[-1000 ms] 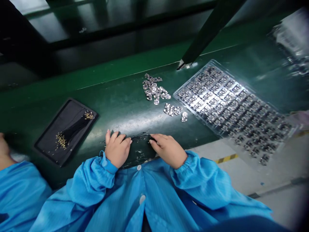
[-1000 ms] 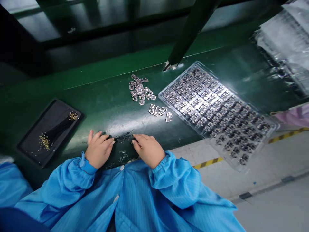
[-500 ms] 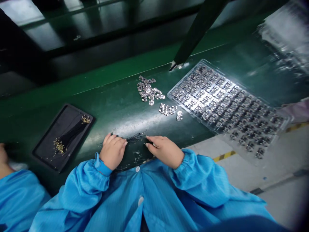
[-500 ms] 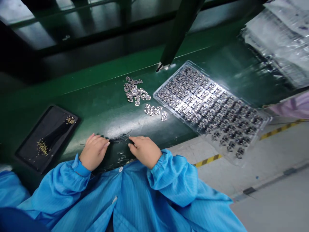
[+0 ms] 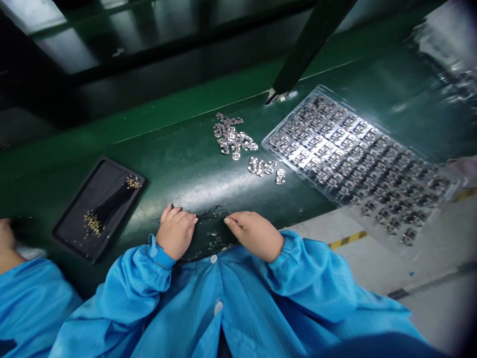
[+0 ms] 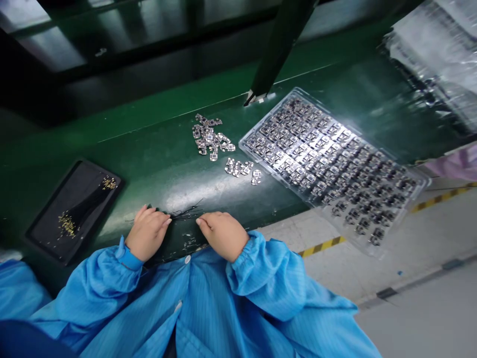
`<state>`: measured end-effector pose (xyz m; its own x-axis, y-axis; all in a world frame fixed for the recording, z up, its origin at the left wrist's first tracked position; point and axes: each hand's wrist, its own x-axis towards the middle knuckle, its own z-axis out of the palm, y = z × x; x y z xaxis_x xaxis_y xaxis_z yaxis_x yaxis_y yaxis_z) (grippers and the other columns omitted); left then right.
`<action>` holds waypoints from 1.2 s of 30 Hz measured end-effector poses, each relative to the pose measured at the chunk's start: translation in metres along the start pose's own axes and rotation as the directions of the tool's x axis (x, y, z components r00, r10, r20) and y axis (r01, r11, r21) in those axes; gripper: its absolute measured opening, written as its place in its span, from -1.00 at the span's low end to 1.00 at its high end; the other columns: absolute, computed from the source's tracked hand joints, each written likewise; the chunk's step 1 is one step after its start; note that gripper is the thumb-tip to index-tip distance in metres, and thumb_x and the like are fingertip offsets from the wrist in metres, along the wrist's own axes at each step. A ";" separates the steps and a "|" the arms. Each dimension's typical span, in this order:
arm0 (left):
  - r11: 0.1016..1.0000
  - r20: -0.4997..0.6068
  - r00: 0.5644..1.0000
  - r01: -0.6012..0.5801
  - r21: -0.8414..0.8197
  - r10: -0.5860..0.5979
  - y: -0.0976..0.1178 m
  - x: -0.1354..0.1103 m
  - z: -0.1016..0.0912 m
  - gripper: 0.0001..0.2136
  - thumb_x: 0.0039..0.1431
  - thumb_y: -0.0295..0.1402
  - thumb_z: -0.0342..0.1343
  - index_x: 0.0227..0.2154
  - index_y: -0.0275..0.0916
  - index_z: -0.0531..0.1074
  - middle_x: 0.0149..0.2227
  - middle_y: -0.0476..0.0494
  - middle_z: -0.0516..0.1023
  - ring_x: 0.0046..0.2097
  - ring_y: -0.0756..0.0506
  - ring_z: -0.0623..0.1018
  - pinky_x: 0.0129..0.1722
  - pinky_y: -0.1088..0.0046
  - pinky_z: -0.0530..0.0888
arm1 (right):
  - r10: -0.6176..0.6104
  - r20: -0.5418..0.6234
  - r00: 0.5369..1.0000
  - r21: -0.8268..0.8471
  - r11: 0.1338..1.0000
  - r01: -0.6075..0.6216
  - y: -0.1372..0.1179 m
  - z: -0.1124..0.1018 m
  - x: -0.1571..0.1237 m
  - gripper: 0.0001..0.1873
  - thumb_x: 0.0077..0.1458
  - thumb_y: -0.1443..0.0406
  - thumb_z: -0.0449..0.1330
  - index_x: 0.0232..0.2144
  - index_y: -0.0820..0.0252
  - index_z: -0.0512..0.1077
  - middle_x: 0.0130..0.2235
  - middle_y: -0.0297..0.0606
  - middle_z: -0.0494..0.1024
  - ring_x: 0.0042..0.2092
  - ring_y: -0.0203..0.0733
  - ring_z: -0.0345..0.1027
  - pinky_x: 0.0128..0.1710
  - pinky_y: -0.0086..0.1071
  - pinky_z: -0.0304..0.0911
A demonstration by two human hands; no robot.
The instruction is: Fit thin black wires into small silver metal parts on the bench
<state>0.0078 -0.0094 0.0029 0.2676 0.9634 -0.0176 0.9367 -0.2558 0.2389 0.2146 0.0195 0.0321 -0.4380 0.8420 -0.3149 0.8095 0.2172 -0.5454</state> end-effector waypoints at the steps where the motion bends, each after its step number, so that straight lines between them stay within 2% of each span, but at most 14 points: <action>1: 1.000 0.003 1.000 0.006 0.017 -0.006 -0.001 0.000 0.001 -0.74 0.14 -0.30 -0.16 -0.33 -0.14 0.45 -0.35 -0.04 0.51 -0.14 -0.15 0.38 0.05 0.12 0.16 | 0.025 -0.017 1.000 0.041 0.999 -0.025 0.001 -0.005 -0.002 -0.69 0.12 0.24 -0.10 -0.44 0.13 0.43 -0.42 -0.32 0.52 -0.32 -0.23 0.37 -0.31 -0.39 0.20; 6: 0.996 -0.010 0.999 0.035 0.082 -0.034 -0.003 -0.002 -0.004 -0.72 0.12 -0.26 -0.14 -0.19 -0.18 0.39 -0.21 -0.14 0.47 -0.06 -0.23 0.33 0.03 0.06 0.19 | 0.152 -0.033 0.988 0.276 0.951 -0.137 0.008 -0.027 -0.010 -0.65 0.07 0.12 -0.07 -0.54 0.13 0.40 -0.58 -0.41 0.42 -0.49 -0.31 0.31 -0.51 -0.47 0.17; 9: 0.996 -0.126 0.992 0.008 0.094 0.004 0.002 -0.004 -0.016 -0.67 0.10 -0.24 -0.11 -0.11 -0.26 0.33 -0.11 -0.25 0.40 0.04 -0.30 0.25 0.01 0.01 0.20 | 0.175 -0.016 0.984 0.389 0.908 -0.156 0.007 -0.032 -0.011 -0.67 0.04 0.10 -0.04 -0.50 0.14 0.42 -0.56 -0.41 0.43 -0.48 -0.31 0.31 -0.48 -0.47 0.20; 11: 0.995 -0.208 0.975 -0.071 0.077 0.085 0.011 -0.003 -0.025 -0.68 0.09 -0.26 -0.08 -0.11 -0.26 0.32 -0.11 -0.25 0.39 0.07 -0.29 0.22 0.02 -0.01 0.20 | 0.183 -0.001 0.983 0.446 0.880 -0.164 0.001 -0.035 -0.011 -0.67 0.03 0.10 -0.03 -0.46 0.15 0.42 -0.55 -0.39 0.43 -0.48 -0.31 0.30 -0.47 -0.45 0.20; 15: 0.953 -0.315 0.910 -0.298 -0.048 0.269 0.036 0.003 -0.037 -0.72 0.08 -0.31 -0.04 -0.14 -0.28 0.30 -0.16 -0.21 0.43 0.01 -0.19 0.32 -0.03 0.14 0.32 | 0.091 0.012 0.996 0.448 0.890 -0.086 -0.014 -0.042 -0.015 -0.69 0.03 0.13 -0.02 -0.51 0.18 0.42 -0.56 -0.38 0.42 -0.48 -0.32 0.29 -0.46 -0.46 0.18; 17: 0.911 -0.335 0.888 -0.382 -0.156 0.315 0.046 0.009 -0.038 -0.78 0.10 -0.36 -0.07 -0.20 -0.28 0.32 -0.24 -0.17 0.48 -0.10 -0.10 0.41 -0.10 0.28 0.40 | -0.005 0.034 0.999 0.439 0.899 -0.010 -0.019 -0.045 -0.017 -0.71 0.03 0.16 -0.01 -0.52 0.17 0.42 -0.55 -0.39 0.44 -0.48 -0.34 0.29 -0.45 -0.47 0.18; 19: 0.870 -0.335 0.884 -0.419 -0.260 0.326 0.051 0.014 -0.037 -0.83 0.11 -0.40 -0.11 -0.27 -0.26 0.34 -0.34 -0.10 0.51 -0.23 -0.03 0.46 -0.19 0.39 0.44 | -0.065 0.055 0.996 0.444 0.896 0.034 -0.021 -0.045 -0.019 -0.72 0.04 0.17 -0.01 -0.50 0.16 0.43 -0.53 -0.38 0.46 -0.46 -0.34 0.30 -0.44 -0.48 0.18; 22: 0.852 -0.336 0.900 -0.394 -0.345 0.280 0.051 0.018 -0.034 -0.85 0.12 -0.42 -0.11 -0.34 -0.26 0.35 -0.40 -0.08 0.51 -0.32 0.01 0.47 -0.28 0.45 0.46 | -0.060 0.052 0.997 0.456 0.890 0.030 -0.020 -0.042 -0.018 -0.71 0.05 0.16 -0.02 -0.47 0.16 0.43 -0.52 -0.38 0.46 -0.46 -0.34 0.30 -0.45 -0.48 0.18; 25: 0.858 -0.336 0.914 -0.352 -0.373 0.229 0.049 0.019 -0.034 -0.85 0.11 -0.40 -0.10 -0.33 -0.27 0.36 -0.34 -0.12 0.51 -0.25 -0.01 0.48 -0.21 0.43 0.44 | -0.056 0.020 0.998 0.480 0.877 0.039 -0.020 -0.040 -0.015 -0.72 0.05 0.17 -0.02 -0.46 0.16 0.44 -0.51 -0.38 0.47 -0.45 -0.34 0.31 -0.43 -0.49 0.19; 30: 0.834 -0.214 0.946 -0.316 -0.452 0.243 0.049 0.021 -0.032 -0.78 0.16 -0.33 -0.15 -0.28 -0.26 0.36 -0.30 -0.11 0.51 -0.22 0.01 0.47 -0.18 0.47 0.43 | -0.067 -0.005 0.998 0.512 0.857 0.060 -0.024 -0.040 -0.012 -0.74 0.05 0.20 -0.01 -0.47 0.15 0.44 -0.47 -0.38 0.49 -0.41 -0.33 0.32 -0.39 -0.48 0.20; 32: 0.872 -0.176 0.959 -0.276 -0.403 0.222 0.044 0.021 -0.024 -0.72 0.15 -0.25 -0.16 -0.19 -0.27 0.33 -0.25 -0.15 0.50 -0.16 -0.04 0.45 -0.14 0.39 0.41 | -0.006 -0.054 0.999 0.509 0.860 0.033 -0.024 -0.042 -0.013 -0.74 0.04 0.19 0.00 -0.49 0.15 0.43 -0.51 -0.37 0.46 -0.44 -0.32 0.30 -0.43 -0.47 0.19; 34: 0.934 -0.120 0.976 -0.212 -0.287 0.184 0.034 0.019 -0.012 -0.66 0.12 -0.19 -0.13 -0.12 -0.27 0.30 -0.19 -0.19 0.48 -0.10 -0.12 0.42 -0.10 0.25 0.38 | 0.087 -0.120 0.989 0.528 0.849 -0.011 -0.022 -0.045 -0.015 -0.72 0.03 0.16 0.00 -0.50 0.17 0.42 -0.55 -0.38 0.43 -0.49 -0.33 0.27 -0.48 -0.46 0.17; 36: 0.972 -0.066 0.986 -0.163 -0.169 0.153 0.023 0.016 0.002 -0.68 0.11 -0.20 -0.11 -0.14 -0.25 0.33 -0.21 -0.17 0.49 -0.10 -0.16 0.41 -0.11 0.20 0.38 | 0.169 -0.170 0.971 0.567 0.822 -0.044 -0.019 -0.048 -0.019 -0.70 0.02 0.13 0.00 -0.50 0.17 0.42 -0.57 -0.37 0.40 -0.52 -0.33 0.24 -0.51 -0.46 0.16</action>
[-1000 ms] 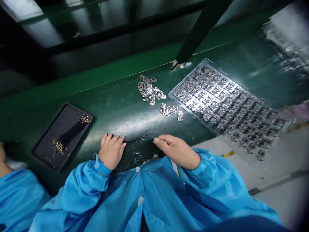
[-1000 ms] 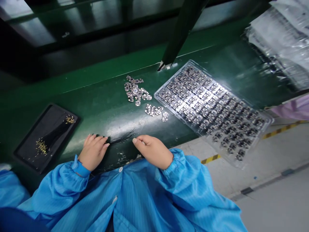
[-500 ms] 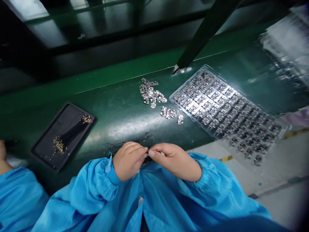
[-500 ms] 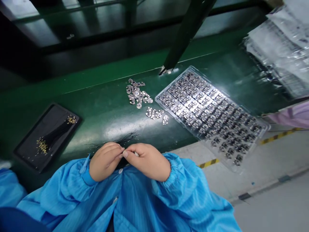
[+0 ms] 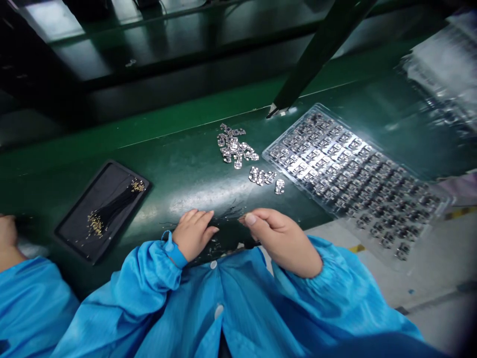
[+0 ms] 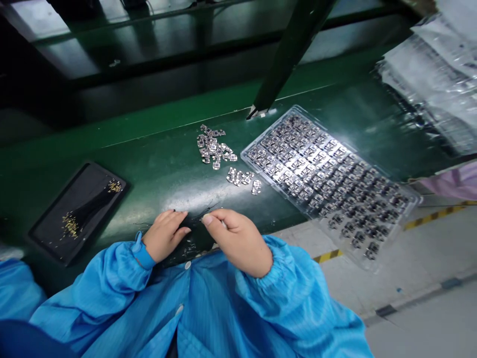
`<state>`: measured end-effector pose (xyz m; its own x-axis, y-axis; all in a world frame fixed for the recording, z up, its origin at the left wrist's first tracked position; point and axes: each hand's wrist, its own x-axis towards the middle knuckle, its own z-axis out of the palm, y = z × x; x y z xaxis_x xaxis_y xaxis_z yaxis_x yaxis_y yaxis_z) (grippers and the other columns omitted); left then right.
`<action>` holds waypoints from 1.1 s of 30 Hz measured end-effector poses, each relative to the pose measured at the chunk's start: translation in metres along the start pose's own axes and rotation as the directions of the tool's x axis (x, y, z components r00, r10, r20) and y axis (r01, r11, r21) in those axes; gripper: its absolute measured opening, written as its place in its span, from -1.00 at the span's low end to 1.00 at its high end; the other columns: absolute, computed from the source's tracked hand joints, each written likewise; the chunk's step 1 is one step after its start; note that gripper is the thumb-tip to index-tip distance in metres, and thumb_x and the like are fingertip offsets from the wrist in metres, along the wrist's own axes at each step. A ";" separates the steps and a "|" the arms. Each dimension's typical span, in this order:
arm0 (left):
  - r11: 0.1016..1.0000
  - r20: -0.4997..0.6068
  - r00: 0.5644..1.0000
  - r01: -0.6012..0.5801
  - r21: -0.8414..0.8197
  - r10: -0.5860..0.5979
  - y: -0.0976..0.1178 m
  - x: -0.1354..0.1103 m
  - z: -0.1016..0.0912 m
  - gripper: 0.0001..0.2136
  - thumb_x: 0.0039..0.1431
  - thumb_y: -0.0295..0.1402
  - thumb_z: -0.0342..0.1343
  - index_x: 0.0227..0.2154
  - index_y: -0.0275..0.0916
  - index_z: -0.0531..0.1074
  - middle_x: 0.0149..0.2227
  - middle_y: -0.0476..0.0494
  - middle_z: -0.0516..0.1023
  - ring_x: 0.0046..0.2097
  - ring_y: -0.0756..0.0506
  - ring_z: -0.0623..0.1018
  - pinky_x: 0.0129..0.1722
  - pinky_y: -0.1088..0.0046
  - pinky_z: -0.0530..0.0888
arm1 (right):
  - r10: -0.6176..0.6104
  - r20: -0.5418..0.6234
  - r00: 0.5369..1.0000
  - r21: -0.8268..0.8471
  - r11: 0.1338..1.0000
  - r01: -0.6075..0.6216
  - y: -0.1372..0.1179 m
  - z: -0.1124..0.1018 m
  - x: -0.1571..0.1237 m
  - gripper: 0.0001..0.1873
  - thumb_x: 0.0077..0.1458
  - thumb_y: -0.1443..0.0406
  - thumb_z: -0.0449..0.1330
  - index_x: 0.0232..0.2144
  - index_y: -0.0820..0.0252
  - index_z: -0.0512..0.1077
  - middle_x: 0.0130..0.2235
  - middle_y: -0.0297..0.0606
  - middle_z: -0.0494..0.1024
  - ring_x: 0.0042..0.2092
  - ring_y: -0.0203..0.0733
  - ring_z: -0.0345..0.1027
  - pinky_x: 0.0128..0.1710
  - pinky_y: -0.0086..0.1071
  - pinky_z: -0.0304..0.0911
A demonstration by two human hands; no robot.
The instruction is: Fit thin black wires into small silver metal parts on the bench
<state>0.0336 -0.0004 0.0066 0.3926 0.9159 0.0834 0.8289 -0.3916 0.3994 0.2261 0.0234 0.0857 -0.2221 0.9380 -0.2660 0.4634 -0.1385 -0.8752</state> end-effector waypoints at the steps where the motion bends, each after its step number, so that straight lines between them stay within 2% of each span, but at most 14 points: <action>1: 0.999 0.003 1.000 0.013 0.049 -0.013 -0.006 -0.003 0.005 -0.71 0.12 -0.24 -0.11 -0.18 -0.24 0.36 -0.23 -0.15 0.50 -0.11 -0.16 0.42 -0.12 0.21 0.38 | 0.018 -0.035 0.999 0.025 1.000 -0.017 0.000 -0.003 -0.001 -0.69 0.01 0.11 0.01 -0.49 0.18 0.42 -0.58 -0.38 0.39 -0.53 -0.34 0.23 -0.52 -0.45 0.15; 5: 0.984 -0.057 0.998 0.009 0.180 0.002 -0.016 -0.013 0.019 -0.78 0.12 -0.33 -0.11 -0.29 -0.19 0.42 -0.25 -0.11 0.50 -0.10 -0.14 0.41 -0.11 0.26 0.36 | 0.107 -0.167 0.980 0.208 0.976 -0.071 0.003 -0.011 -0.005 -0.67 -0.05 0.04 0.07 -0.50 0.17 0.42 -0.64 -0.40 0.35 -0.60 -0.36 0.16 -0.59 -0.46 0.11; 8: 0.979 -0.037 0.999 0.015 0.204 -0.008 -0.012 -0.013 0.020 -0.78 0.13 -0.34 -0.12 -0.29 -0.17 0.43 -0.24 -0.09 0.50 -0.10 -0.14 0.41 -0.09 0.27 0.35 | 0.197 -0.233 0.952 0.441 0.894 -0.078 0.006 -0.012 -0.003 -0.68 -0.08 0.03 0.10 -0.48 0.16 0.41 -0.55 -0.36 0.42 -0.58 -0.36 0.20 -0.60 -0.46 0.13; 11: 0.974 0.045 0.997 0.055 0.219 -0.066 -0.013 -0.013 0.010 -0.74 0.11 -0.29 -0.09 -0.16 -0.16 0.37 -0.17 -0.12 0.46 -0.05 -0.18 0.37 -0.08 0.23 0.34 | 0.288 -0.200 0.937 0.592 0.797 -0.118 0.009 -0.010 0.002 -0.69 -0.09 0.04 0.11 -0.45 0.16 0.39 -0.49 -0.35 0.44 -0.59 -0.39 0.21 -0.62 -0.47 0.11; 13: 0.961 0.063 0.989 0.113 0.251 -0.133 -0.019 -0.015 -0.006 -0.68 0.09 -0.27 -0.08 -0.08 -0.19 0.30 -0.11 -0.18 0.43 -0.01 -0.23 0.32 -0.08 0.17 0.33 | 0.327 -0.139 0.935 0.624 0.762 -0.174 0.012 -0.007 0.006 -0.69 -0.09 0.04 0.12 -0.45 0.17 0.39 -0.50 -0.36 0.43 -0.60 -0.40 0.20 -0.64 -0.49 0.09; 16: 0.928 -0.060 0.973 0.229 0.294 -0.221 -0.029 -0.020 -0.036 -0.65 0.11 -0.32 -0.14 -0.05 -0.31 0.26 -0.08 -0.30 0.38 0.01 -0.26 0.31 -0.03 0.06 0.27 | 0.341 -0.039 0.939 0.619 0.746 -0.245 0.015 0.002 0.012 -0.68 -0.11 0.04 0.14 -0.46 0.18 0.38 -0.46 -0.36 0.43 -0.60 -0.42 0.20 -0.63 -0.50 0.09; 18: 0.930 -0.185 0.962 0.248 0.270 -0.202 -0.028 -0.021 -0.052 -0.65 0.12 -0.34 -0.17 -0.05 -0.37 0.24 -0.09 -0.34 0.38 0.01 -0.23 0.31 0.02 0.04 0.22 | 0.338 0.028 0.941 0.596 0.750 -0.287 0.016 0.011 0.016 -0.68 -0.12 0.04 0.14 -0.45 0.18 0.38 -0.46 -0.36 0.43 -0.60 -0.43 0.19 -0.63 -0.50 0.10; 19: 0.945 -0.227 0.960 0.220 0.243 -0.165 -0.024 -0.019 -0.056 -0.66 0.12 -0.34 -0.16 -0.06 -0.36 0.23 -0.09 -0.32 0.38 0.01 -0.22 0.31 0.03 0.04 0.21 | 0.336 0.063 0.940 0.576 0.757 -0.309 0.016 0.016 0.017 -0.67 -0.12 0.04 0.14 -0.45 0.18 0.39 -0.47 -0.37 0.43 -0.60 -0.43 0.19 -0.63 -0.51 0.09; 21: 0.977 -0.258 0.964 0.115 0.182 -0.066 -0.013 -0.012 -0.055 -0.69 0.11 -0.33 -0.12 -0.09 -0.32 0.26 -0.11 -0.26 0.40 0.04 -0.20 0.28 0.04 0.08 0.22 | 0.333 0.134 0.933 0.513 0.782 -0.353 0.013 0.026 0.020 -0.66 -0.10 0.04 0.11 -0.44 0.19 0.39 -0.51 -0.38 0.41 -0.62 -0.45 0.16 -0.63 -0.51 0.08; 25: 0.998 -0.267 0.963 -0.029 0.061 0.045 0.005 0.009 -0.034 -0.77 0.11 -0.36 -0.10 -0.20 -0.27 0.33 -0.20 -0.18 0.45 -0.06 -0.13 0.38 -0.02 0.19 0.33 | 0.304 0.238 0.922 0.384 0.843 -0.377 0.006 0.043 0.024 -0.65 -0.06 0.05 0.06 -0.39 0.22 0.40 -0.53 -0.39 0.38 -0.63 -0.46 0.14 -0.62 -0.53 0.06; 29: 0.994 -0.280 0.956 -0.101 -0.035 0.088 0.001 0.020 -0.025 -0.82 0.12 -0.42 -0.11 -0.26 -0.24 0.35 -0.31 -0.11 0.49 -0.23 -0.02 0.46 -0.18 0.39 0.43 | 0.262 0.278 0.924 0.349 0.869 -0.352 0.003 0.048 0.032 -0.64 -0.02 0.05 0.02 -0.37 0.21 0.39 -0.54 -0.43 0.33 -0.63 -0.47 0.13 -0.63 -0.54 0.04; 33: 0.995 -0.315 0.945 -0.097 0.003 0.093 -0.012 0.023 -0.028 -0.84 0.09 -0.43 -0.07 -0.27 -0.23 0.36 -0.32 -0.11 0.49 -0.24 -0.04 0.46 -0.21 0.38 0.43 | 0.250 0.329 0.911 0.308 0.883 -0.354 0.001 0.047 0.042 -0.67 0.00 0.08 0.01 -0.40 0.22 0.39 -0.55 -0.44 0.31 -0.64 -0.48 0.10 -0.64 -0.54 0.04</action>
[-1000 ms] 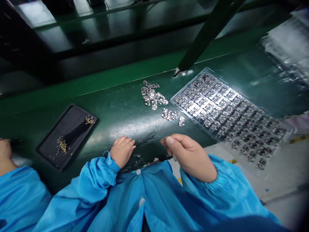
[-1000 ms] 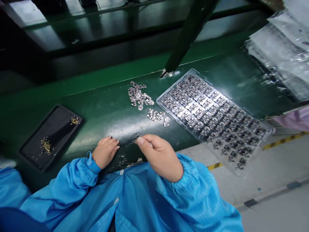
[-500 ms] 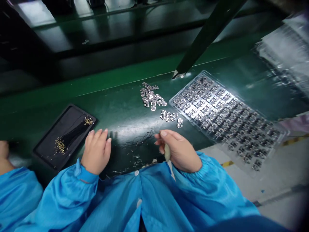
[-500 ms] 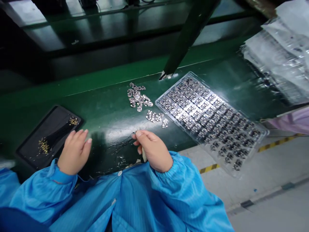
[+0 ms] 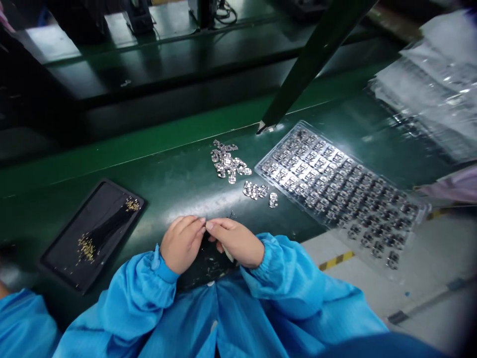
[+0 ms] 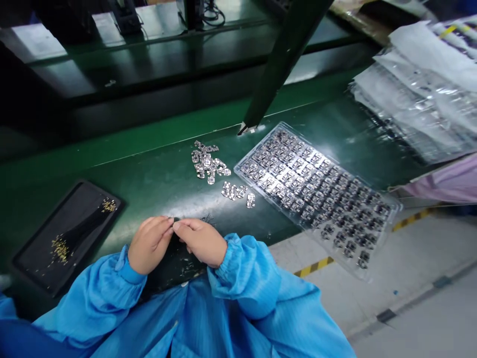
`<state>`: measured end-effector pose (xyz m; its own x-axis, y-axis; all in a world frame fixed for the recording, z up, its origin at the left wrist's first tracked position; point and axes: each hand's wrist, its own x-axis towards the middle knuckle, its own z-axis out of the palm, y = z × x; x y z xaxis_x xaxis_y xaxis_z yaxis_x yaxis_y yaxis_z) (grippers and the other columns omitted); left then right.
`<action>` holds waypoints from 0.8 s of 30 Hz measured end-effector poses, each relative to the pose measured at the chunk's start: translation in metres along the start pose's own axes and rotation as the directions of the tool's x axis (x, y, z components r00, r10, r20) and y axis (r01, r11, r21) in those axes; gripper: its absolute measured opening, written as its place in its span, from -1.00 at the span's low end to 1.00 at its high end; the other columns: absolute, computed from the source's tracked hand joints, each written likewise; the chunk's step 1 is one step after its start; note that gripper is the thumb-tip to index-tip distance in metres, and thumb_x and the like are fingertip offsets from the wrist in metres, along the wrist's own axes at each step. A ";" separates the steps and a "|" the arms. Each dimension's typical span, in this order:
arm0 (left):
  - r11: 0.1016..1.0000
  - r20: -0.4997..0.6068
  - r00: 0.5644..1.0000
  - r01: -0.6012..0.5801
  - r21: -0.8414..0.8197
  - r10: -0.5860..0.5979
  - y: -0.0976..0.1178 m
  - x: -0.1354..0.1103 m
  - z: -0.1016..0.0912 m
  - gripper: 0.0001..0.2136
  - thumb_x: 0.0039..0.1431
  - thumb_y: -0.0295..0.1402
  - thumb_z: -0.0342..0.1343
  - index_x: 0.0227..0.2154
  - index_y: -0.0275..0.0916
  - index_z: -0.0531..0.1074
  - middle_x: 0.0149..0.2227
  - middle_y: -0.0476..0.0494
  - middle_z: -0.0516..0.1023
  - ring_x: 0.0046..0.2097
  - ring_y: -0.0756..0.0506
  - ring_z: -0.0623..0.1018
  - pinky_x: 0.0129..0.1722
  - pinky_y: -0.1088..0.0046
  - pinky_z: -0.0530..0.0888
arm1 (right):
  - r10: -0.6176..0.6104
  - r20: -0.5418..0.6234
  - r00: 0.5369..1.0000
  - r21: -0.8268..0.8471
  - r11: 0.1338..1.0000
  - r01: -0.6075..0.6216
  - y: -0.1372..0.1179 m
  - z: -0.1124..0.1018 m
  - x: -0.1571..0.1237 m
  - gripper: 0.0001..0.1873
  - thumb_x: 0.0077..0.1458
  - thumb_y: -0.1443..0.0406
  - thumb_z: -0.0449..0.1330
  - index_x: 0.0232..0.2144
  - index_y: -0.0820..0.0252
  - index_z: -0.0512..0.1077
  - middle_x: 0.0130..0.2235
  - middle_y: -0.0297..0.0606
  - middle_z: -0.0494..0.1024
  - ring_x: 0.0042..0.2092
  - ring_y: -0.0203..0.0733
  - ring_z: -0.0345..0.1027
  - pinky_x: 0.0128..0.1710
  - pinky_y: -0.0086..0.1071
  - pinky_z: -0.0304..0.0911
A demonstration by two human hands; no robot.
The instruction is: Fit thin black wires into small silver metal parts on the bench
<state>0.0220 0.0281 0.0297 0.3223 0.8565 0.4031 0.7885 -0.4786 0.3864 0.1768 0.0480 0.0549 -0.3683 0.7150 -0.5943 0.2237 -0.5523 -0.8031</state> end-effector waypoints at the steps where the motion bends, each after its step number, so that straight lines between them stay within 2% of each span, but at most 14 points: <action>1: 1.000 -0.005 1.000 0.000 0.002 0.000 -0.003 0.001 0.000 -0.85 0.09 -0.43 -0.06 -0.29 -0.23 0.37 -0.33 -0.10 0.49 -0.25 -0.04 0.46 -0.19 0.37 0.43 | 0.007 0.009 1.000 -0.021 1.000 -0.007 -0.002 -0.001 0.002 -0.68 0.00 0.09 0.01 -0.39 0.21 0.39 -0.55 -0.44 0.32 -0.64 -0.49 0.10 -0.64 -0.54 0.05; 4: 0.999 0.004 1.000 0.025 -0.039 -0.025 -0.010 0.008 0.002 -0.85 0.10 -0.42 -0.09 -0.34 -0.23 0.38 -0.37 -0.08 0.49 -0.27 -0.03 0.46 -0.13 0.34 0.40 | 0.014 0.019 1.000 -0.121 0.993 -0.012 -0.007 -0.005 0.010 -0.67 0.02 0.09 0.00 -0.32 0.17 0.39 -0.54 -0.43 0.35 -0.63 -0.46 0.13 -0.61 -0.52 0.12; 7: 0.981 0.079 0.986 0.155 -0.116 -0.146 -0.017 0.015 0.006 -0.82 0.13 -0.37 -0.14 -0.39 -0.24 0.37 -0.39 -0.08 0.49 -0.28 -0.03 0.47 -0.19 0.39 0.42 | -0.159 -0.054 0.986 -0.355 0.926 0.129 -0.012 -0.017 0.025 -0.64 0.06 0.08 -0.06 -0.28 0.14 0.41 -0.43 -0.34 0.46 -0.42 -0.33 0.32 -0.37 -0.42 0.25; 9: 0.939 0.132 0.949 0.304 -0.162 -0.285 -0.022 0.020 0.008 -0.78 0.14 -0.32 -0.16 -0.39 -0.23 0.37 -0.40 -0.08 0.49 -0.31 -0.03 0.47 -0.25 0.42 0.42 | -0.344 -0.134 0.929 -0.608 0.769 0.197 -0.015 -0.030 0.040 -0.64 0.09 0.13 -0.09 -0.23 0.16 0.40 -0.25 -0.25 0.49 -0.19 -0.23 0.33 -0.14 -0.33 0.20; 11: 0.866 0.166 0.886 0.461 -0.194 -0.434 -0.026 0.024 0.008 -0.75 0.13 -0.25 -0.17 -0.38 -0.22 0.37 -0.43 -0.05 0.48 -0.36 -0.02 0.47 -0.29 0.44 0.43 | -0.456 -0.185 0.871 -0.818 0.562 0.121 -0.019 -0.046 0.056 -0.63 0.12 0.20 -0.12 -0.15 0.22 0.36 -0.10 -0.15 0.43 -0.05 -0.15 0.25 -0.03 -0.25 0.10; 13: 0.776 0.204 0.804 0.594 -0.213 -0.559 -0.030 0.027 0.006 -0.73 0.11 -0.20 -0.17 -0.36 -0.22 0.37 -0.47 -0.02 0.46 -0.44 0.00 0.45 -0.36 0.45 0.43 | -0.453 -0.215 0.865 -0.915 0.403 -0.016 -0.019 -0.058 0.068 -0.62 0.14 0.24 -0.15 -0.12 0.25 0.34 -0.05 -0.08 0.38 -0.03 -0.08 0.22 -0.04 -0.19 0.09; 15: 0.691 0.253 0.723 0.690 -0.215 -0.643 -0.031 0.030 0.004 -0.70 0.10 -0.16 -0.17 -0.36 -0.23 0.37 -0.51 0.00 0.44 -0.51 0.02 0.43 -0.41 0.45 0.42 | -0.388 -0.222 0.895 -0.947 0.303 -0.103 -0.017 -0.063 0.074 -0.63 0.14 0.25 -0.16 -0.14 0.23 0.35 -0.04 -0.07 0.36 -0.07 -0.05 0.24 -0.09 -0.18 0.13; 18: 0.601 0.316 0.641 0.766 -0.227 -0.699 -0.035 0.033 0.003 -0.67 0.07 -0.12 -0.17 -0.36 -0.24 0.37 -0.52 0.00 0.43 -0.53 0.02 0.43 -0.42 0.43 0.42 | -0.319 -0.139 0.938 -0.976 0.207 -0.074 -0.009 -0.057 0.072 -0.64 0.15 0.30 -0.18 -0.19 0.21 0.37 -0.06 -0.09 0.37 -0.12 -0.07 0.27 -0.15 -0.22 0.16; 21: 0.549 0.347 0.617 0.787 -0.283 -0.706 -0.040 0.028 0.006 -0.64 0.05 -0.07 -0.15 -0.34 -0.25 0.36 -0.45 -0.04 0.47 -0.48 -0.01 0.47 -0.39 0.39 0.45 | -0.293 -0.066 0.954 -0.984 0.175 -0.014 -0.006 -0.042 0.060 -0.67 0.13 0.35 -0.17 -0.22 0.20 0.37 -0.11 -0.10 0.39 -0.16 -0.09 0.28 -0.22 -0.25 0.21; 22: 0.544 0.352 0.624 0.781 -0.308 -0.697 -0.042 0.025 0.007 -0.64 0.05 -0.07 -0.14 -0.34 -0.26 0.36 -0.44 -0.05 0.48 -0.46 -0.03 0.49 -0.38 0.37 0.46 | -0.281 -0.055 0.958 -0.985 0.175 -0.006 -0.006 -0.037 0.056 -0.68 0.12 0.36 -0.15 -0.24 0.20 0.38 -0.13 -0.10 0.41 -0.18 -0.09 0.29 -0.25 -0.26 0.23; 24: 0.576 0.323 0.672 0.739 -0.349 -0.667 -0.047 0.020 0.008 -0.65 0.06 -0.07 -0.13 -0.34 -0.24 0.35 -0.44 -0.04 0.50 -0.44 -0.05 0.50 -0.41 0.35 0.48 | -0.273 -0.050 0.961 -0.982 0.188 0.002 -0.008 -0.026 0.050 -0.71 0.08 0.39 -0.11 -0.27 0.21 0.38 -0.20 -0.10 0.42 -0.22 -0.10 0.31 -0.33 -0.28 0.26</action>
<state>-0.0047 0.0691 0.0133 -0.1398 0.9568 -0.2548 0.5098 0.2901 0.8099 0.1796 0.0992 0.0299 -0.3693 0.8591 -0.3543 0.9277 0.3185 -0.1946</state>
